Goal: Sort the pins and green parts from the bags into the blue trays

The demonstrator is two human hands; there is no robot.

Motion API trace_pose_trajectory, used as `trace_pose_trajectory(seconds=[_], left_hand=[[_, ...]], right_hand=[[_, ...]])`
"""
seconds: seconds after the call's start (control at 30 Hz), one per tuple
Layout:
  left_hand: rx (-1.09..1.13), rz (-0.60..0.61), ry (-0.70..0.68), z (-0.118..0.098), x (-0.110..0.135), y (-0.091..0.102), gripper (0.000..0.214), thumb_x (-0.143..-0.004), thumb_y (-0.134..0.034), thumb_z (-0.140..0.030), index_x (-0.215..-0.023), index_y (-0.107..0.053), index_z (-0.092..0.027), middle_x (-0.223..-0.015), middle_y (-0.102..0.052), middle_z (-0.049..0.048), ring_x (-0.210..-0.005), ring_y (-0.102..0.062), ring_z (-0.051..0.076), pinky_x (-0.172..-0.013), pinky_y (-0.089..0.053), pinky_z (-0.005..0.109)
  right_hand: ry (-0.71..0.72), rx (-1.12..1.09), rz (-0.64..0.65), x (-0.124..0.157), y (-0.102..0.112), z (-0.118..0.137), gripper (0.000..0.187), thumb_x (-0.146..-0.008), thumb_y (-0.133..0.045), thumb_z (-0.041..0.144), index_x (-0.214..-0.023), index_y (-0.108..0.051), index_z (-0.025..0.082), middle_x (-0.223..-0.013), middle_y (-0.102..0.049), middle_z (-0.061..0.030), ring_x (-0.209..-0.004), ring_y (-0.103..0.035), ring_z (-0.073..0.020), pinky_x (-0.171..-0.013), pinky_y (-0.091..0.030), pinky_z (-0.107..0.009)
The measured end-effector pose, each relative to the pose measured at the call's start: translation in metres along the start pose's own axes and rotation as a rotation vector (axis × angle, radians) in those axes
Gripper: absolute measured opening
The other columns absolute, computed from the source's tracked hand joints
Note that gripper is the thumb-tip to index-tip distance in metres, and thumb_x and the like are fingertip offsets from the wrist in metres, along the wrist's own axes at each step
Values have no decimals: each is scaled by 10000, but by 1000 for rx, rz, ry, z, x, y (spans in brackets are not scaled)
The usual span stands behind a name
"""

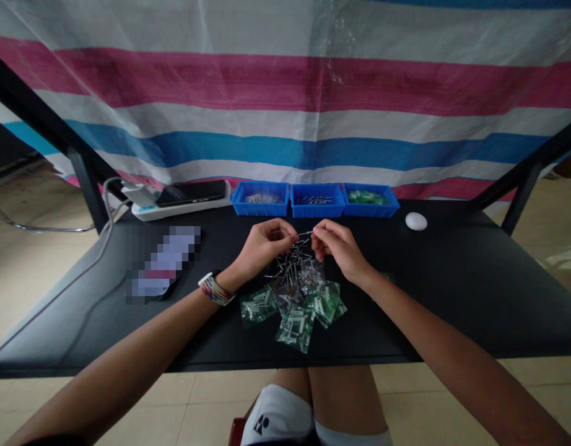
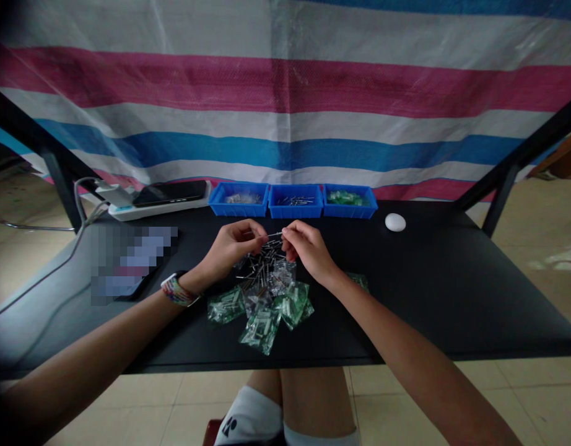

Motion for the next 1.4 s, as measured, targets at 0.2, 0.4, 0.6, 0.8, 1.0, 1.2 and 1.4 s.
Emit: trace_pose_trajectory(seconds=[0.2, 0.4, 0.6, 0.8, 1.0, 1.2, 1.4], left_hand=[[-48, 11, -51, -5, 1, -2, 240, -812, -849, -333, -815, -694, -149, -637, -511, -49, -564, -476, 79, -532, -364, 212], [6, -4, -46, -5, 2, 1, 240, -849, -786, -329, -978, -659, -172, -653, -545, -58, -523, -507, 89, -519, -387, 227], [31, 7, -53, -6, 1, 3, 168, -876, -657, -294, -989, -660, -170, -632, -554, -46, -519, -531, 102, -528, -393, 239], [46, 22, -48, -4, 2, 2, 156, -880, -650, -307, -960, -655, -173, -626, -518, -51, -506, -476, 93, -498, -352, 237], [54, 25, -46, -4, 2, 2, 169, -885, -669, -335, -930, -667, -173, -631, -529, -42, -513, -487, 96, -491, -367, 232], [57, 24, -58, -2, 0, 3, 144, -876, -666, -312, -918, -677, -174, -627, -522, -44, -504, -477, 95, -488, -373, 232], [54, 28, -56, 1, 0, 3, 151, -892, -670, -318, -932, -684, -173, -641, -528, -39, -524, -484, 101, -497, -378, 235]], right_hand=[[8, 13, 7, 0, -1, -1, 344, -871, -740, 525, -792, -625, 210, -673, -650, 24, -519, -586, -111, -484, -477, -232], [85, 59, -61, -3, 8, 7, 263, -864, -741, 441, -781, -633, 216, -677, -650, 21, -530, -583, -114, -492, -480, -239], [133, 91, -325, -30, 43, 18, 367, -825, -798, 556, -879, -681, 212, -714, -670, 17, -517, -576, -100, -463, -478, -217], [50, 199, -303, -34, 64, 6, 438, -865, -743, 582, -1027, -742, 175, -566, -580, 52, -440, -496, -100, -405, -373, -208], [185, 519, -138, -19, 46, 1, 200, -909, -703, 375, -942, -777, 193, -639, -629, 24, -559, -563, -139, -534, -416, -260], [330, 974, 56, -10, 9, -6, 205, -918, -713, 155, -1072, -821, 235, -946, -677, -39, -726, -593, -153, -677, -445, -300], [305, 1072, 62, -9, 7, -9, 148, -924, -688, 97, -970, -775, 207, -966, -645, -40, -748, -596, -154, -677, -430, -300]])
Point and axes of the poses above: each hand's wrist, its own x-axis away from the middle knuckle, its own y-axis out of the back of the hand, z = x × y, the point moved 4 cm from there along -x, towards the middle knuckle
